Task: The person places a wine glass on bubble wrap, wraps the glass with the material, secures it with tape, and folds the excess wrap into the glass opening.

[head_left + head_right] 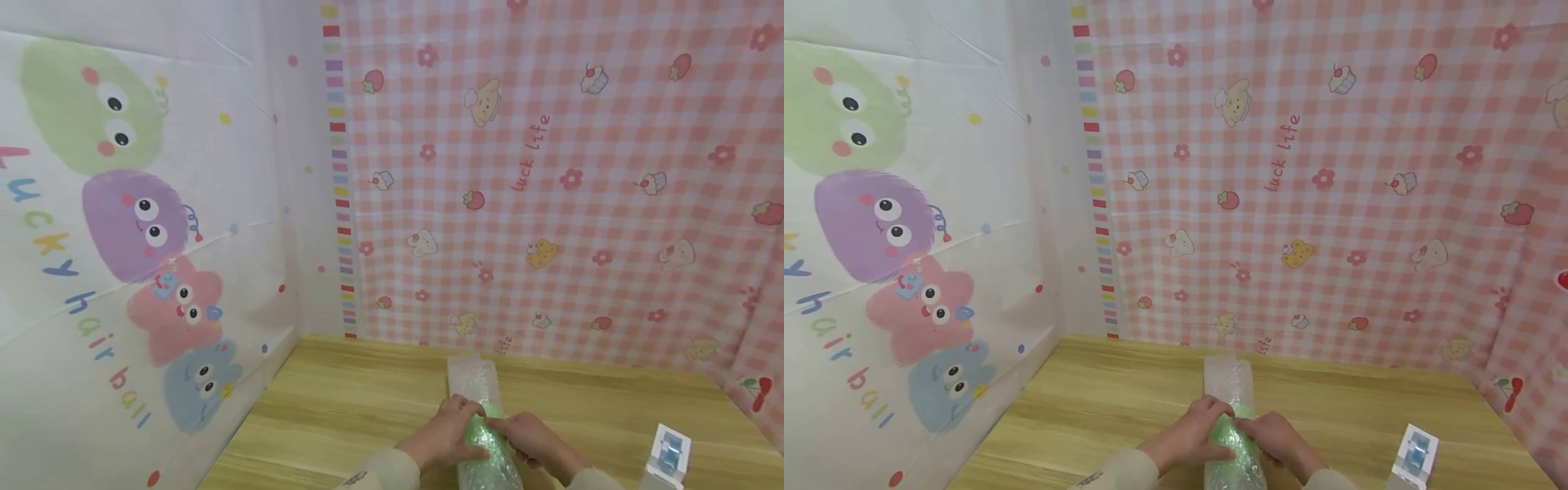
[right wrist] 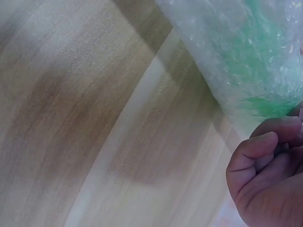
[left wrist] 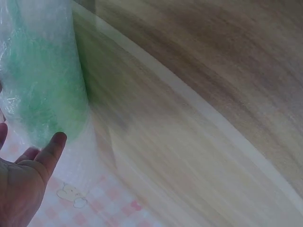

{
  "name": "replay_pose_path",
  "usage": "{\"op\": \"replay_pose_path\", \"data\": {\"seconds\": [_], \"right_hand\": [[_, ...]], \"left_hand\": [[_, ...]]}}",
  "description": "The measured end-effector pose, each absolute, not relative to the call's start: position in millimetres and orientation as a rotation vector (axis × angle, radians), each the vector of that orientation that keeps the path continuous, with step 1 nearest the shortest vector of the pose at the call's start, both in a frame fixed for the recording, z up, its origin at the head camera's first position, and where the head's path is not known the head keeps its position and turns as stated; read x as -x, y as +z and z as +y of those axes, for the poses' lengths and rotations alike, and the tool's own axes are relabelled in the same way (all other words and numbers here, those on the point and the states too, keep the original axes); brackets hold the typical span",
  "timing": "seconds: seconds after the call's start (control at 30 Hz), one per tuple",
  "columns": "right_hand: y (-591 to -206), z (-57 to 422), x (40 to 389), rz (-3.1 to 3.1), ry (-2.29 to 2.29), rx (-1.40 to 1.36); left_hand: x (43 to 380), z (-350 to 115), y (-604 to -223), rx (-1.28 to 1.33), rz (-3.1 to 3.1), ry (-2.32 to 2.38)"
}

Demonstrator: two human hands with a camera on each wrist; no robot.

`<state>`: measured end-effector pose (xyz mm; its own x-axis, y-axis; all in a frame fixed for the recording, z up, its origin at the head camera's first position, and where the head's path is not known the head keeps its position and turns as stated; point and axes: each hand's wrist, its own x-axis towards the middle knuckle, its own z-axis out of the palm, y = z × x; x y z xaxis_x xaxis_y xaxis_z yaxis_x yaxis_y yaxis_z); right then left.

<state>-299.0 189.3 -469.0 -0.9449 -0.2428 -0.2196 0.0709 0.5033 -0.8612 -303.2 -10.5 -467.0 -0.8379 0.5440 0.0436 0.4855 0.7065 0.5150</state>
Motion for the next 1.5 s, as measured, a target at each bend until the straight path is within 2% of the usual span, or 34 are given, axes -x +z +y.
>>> {"op": "replay_pose_path", "data": {"seconds": [0.6,1.2,1.5], "right_hand": [[-475.5,203.1,296.3,2.266,-1.530,0.163],[-463.4,202.9,289.3,2.293,-1.442,-0.144],[-478.8,202.0,284.8,2.275,-1.424,-0.217]], "left_hand": [[304.2,-9.9,-473.0,-0.902,2.873,0.758],[304.4,-11.1,-469.1,-0.895,2.826,0.783],[305.9,-15.3,-470.3,-0.877,2.802,0.829]]}}
